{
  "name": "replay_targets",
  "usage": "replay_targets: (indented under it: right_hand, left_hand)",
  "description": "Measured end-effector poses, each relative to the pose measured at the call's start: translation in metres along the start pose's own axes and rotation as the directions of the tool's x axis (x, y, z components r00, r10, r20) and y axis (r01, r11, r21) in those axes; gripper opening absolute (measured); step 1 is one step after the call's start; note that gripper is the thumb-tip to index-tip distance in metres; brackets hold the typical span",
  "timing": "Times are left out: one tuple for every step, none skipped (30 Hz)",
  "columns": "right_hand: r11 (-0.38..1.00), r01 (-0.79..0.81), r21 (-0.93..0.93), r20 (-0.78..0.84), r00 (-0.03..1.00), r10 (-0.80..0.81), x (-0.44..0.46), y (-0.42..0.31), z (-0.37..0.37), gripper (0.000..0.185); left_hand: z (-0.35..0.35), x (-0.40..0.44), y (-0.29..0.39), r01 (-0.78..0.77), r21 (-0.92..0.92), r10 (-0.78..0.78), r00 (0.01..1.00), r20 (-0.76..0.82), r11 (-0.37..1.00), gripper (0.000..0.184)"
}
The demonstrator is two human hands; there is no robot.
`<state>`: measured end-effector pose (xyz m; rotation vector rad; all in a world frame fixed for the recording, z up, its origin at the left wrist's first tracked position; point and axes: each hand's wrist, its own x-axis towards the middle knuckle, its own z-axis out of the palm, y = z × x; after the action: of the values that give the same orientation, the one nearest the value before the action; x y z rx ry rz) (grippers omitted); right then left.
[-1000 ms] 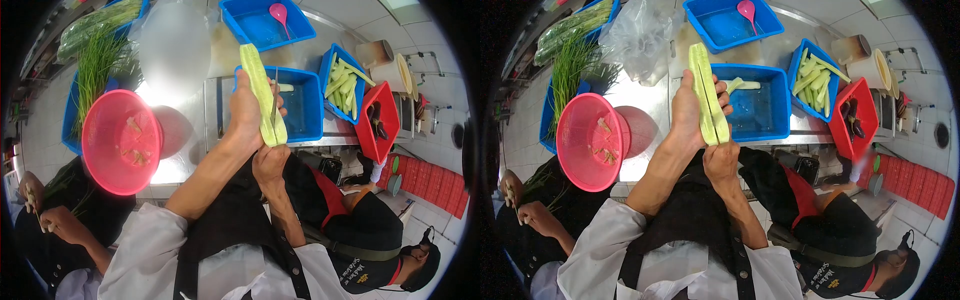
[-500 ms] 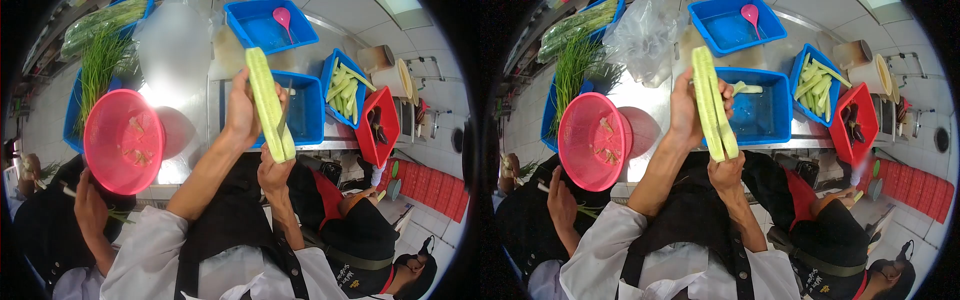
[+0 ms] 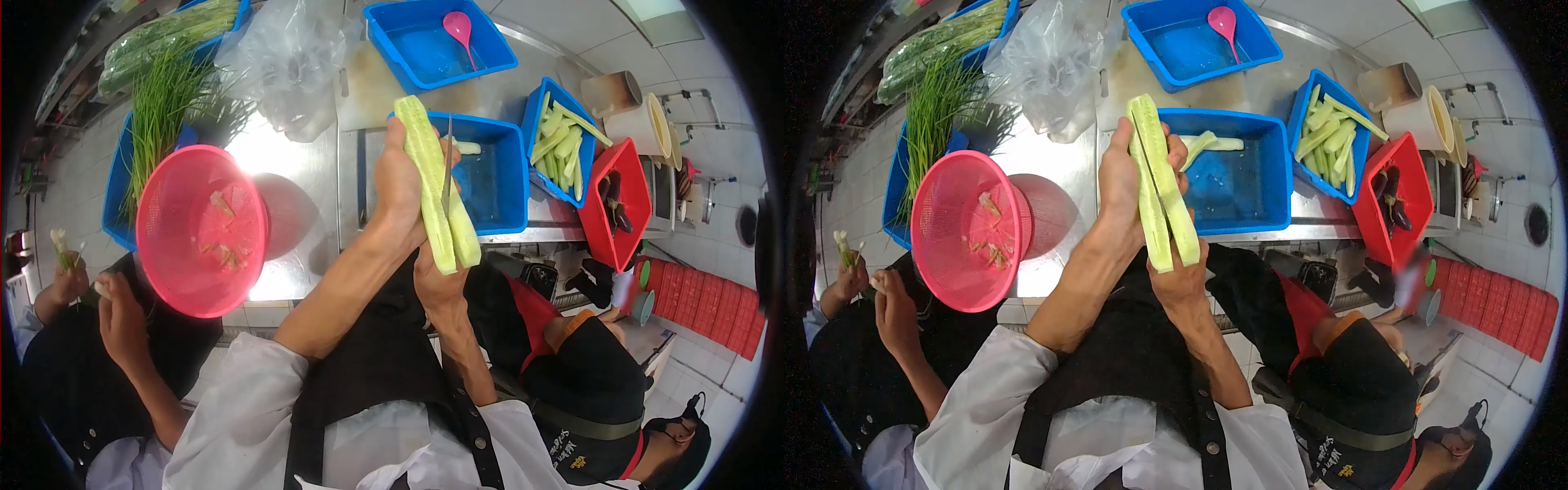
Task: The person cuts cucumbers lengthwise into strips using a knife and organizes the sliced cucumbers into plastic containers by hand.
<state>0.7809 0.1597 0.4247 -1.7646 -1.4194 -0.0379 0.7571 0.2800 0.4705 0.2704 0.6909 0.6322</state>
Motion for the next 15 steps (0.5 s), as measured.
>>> replay_targets:
  right_hand:
    - [1.0,0.002,-0.013,-0.02,1.0,-0.002,0.0,0.0,0.0,0.038]
    - [1.0,0.002,-0.014,-0.02,1.0,-0.002,-0.003,0.003,0.002,0.038]
    - [1.0,-0.005,-0.006,-0.034,0.999,0.005,-0.009,0.009,0.006,0.039]
    - [1.0,-0.011,0.003,-0.05,0.999,0.011,-0.012,0.012,0.008,0.04]
    - [1.0,-0.012,0.005,-0.051,0.999,0.012,-0.012,0.011,0.009,0.04]
    - [0.999,-0.024,0.028,-0.051,0.998,0.025,-0.011,0.01,0.009,0.04]
    - [0.998,-0.036,0.049,-0.053,0.998,0.038,-0.011,0.009,0.009,0.041]
    - [0.998,-0.036,0.048,-0.052,0.998,0.038,-0.017,0.012,0.012,0.041]
    - [0.946,-0.193,0.261,-0.029,0.978,0.208,-0.028,0.018,0.018,0.039]
    - [0.824,-0.337,0.456,0.029,0.931,0.365,-0.035,0.021,0.022,0.037]
    - [0.925,-0.244,0.29,-0.019,0.965,0.261,-0.032,0.02,0.02,0.034]
    - [0.925,-0.243,0.292,-0.018,0.966,0.259,-0.029,0.016,0.015,0.034]
    - [0.973,-0.163,0.161,-0.031,0.985,0.17,-0.025,0.01,0.008,0.033]
    - [0.997,-0.073,0.025,-0.034,0.997,0.074,-0.021,0.006,0.003,0.032]
    - [0.993,-0.116,-0.007,-0.004,0.993,0.116,-0.025,0.008,0.004,0.033]
  left_hand:
    - [0.0,-0.001,-0.001,0.012,0.019,-0.012,1.0,0.0,1.0,0.045]
    - [0.0,-0.002,-0.002,0.012,0.019,-0.012,1.0,0.0,1.0,0.045]
    - [-0.002,-0.002,-0.004,-0.005,0.034,0.004,1.0,0.021,0.999,0.045]
    - [-0.003,-0.001,-0.005,-0.024,0.049,0.022,0.999,0.042,0.999,0.045]
    - [-0.005,-0.001,-0.007,-0.024,0.051,0.022,0.999,0.041,0.998,0.045]
    - [-0.006,-0.001,-0.008,-0.042,0.07,0.04,0.999,0.033,0.997,0.045]
    - [-0.006,0.0,-0.009,-0.059,0.089,0.057,0.998,0.027,0.994,0.046]
    - [-0.006,-0.001,-0.012,-0.058,0.089,0.056,0.998,0.027,0.994,0.046]
    - [-0.006,-0.003,-0.015,-0.07,0.134,0.067,0.997,0.03,0.988,0.046]
    - [-0.006,-0.005,-0.018,-0.081,0.18,0.077,0.997,0.032,0.98,0.047]
    - [-0.007,-0.006,-0.019,-0.093,0.207,0.087,0.996,0.036,0.974,0.05]
    - [-0.008,-0.006,-0.017,-0.095,0.207,0.09,0.995,0.035,0.974,0.05]
    - [-0.01,-0.007,-0.015,-0.073,0.162,0.054,0.992,0.118,0.984,0.051]
    - [-0.012,-0.006,-0.013,-0.049,0.117,0.025,0.978,0.205,0.992,0.052]
    - [-0.013,-0.004,-0.012,-0.082,0.06,0.065,0.967,0.247,0.995,0.055]
